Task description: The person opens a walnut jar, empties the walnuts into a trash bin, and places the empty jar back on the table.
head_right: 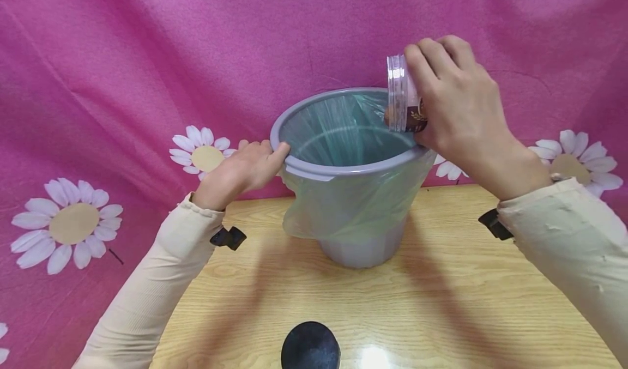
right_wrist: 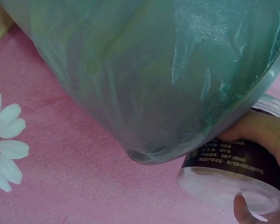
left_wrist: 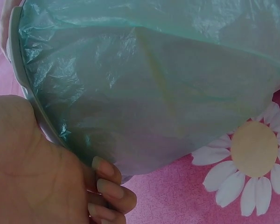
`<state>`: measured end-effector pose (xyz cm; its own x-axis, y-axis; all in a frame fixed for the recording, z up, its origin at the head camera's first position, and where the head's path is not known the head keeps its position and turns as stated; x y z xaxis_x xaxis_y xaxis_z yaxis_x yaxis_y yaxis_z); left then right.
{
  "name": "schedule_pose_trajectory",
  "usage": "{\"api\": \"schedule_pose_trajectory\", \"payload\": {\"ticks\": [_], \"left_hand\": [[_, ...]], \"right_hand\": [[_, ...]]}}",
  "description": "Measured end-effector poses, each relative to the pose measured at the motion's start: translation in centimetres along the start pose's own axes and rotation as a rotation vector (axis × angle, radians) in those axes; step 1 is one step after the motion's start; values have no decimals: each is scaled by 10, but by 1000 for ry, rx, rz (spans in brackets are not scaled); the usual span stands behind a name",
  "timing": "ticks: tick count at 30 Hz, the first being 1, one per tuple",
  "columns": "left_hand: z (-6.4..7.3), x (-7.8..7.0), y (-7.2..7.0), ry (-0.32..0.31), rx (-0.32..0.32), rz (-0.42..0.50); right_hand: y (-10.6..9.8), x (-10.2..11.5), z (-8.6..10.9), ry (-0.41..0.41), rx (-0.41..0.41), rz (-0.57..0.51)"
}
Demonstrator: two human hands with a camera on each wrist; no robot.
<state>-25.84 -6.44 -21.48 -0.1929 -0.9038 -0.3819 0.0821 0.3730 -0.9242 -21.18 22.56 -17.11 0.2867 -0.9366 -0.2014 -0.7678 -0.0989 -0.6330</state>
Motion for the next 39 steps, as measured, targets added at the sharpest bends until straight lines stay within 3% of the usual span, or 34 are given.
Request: {"api": "schedule_pose_trajectory", "payload": {"ticks": [12, 18, 30, 39], "left_hand": [[0, 1, 1, -1, 9, 5], [-1, 1, 1, -1, 11, 19], [-3, -1, 1, -3, 7, 16], [-3, 0, 1, -1, 2, 13]], "right_hand": [[2, 3, -1, -67, -48, 1], [2, 0, -2, -45, -10, 6], [1, 4, -4, -82, -22, 80], [4, 7, -4, -155, -96, 102]]}}
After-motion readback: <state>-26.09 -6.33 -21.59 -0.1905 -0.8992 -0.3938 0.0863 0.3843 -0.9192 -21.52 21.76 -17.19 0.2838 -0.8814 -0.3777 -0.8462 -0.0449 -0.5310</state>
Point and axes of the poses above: each hand's wrist, its own z-axis away from the middle knuckle, its own y-axis out of the palm, x = y × z, the point moved 2 cm from there along -z, towards the middle knuckle, and after that the axes turned 11 degrees about z, right-handed, at the moved point
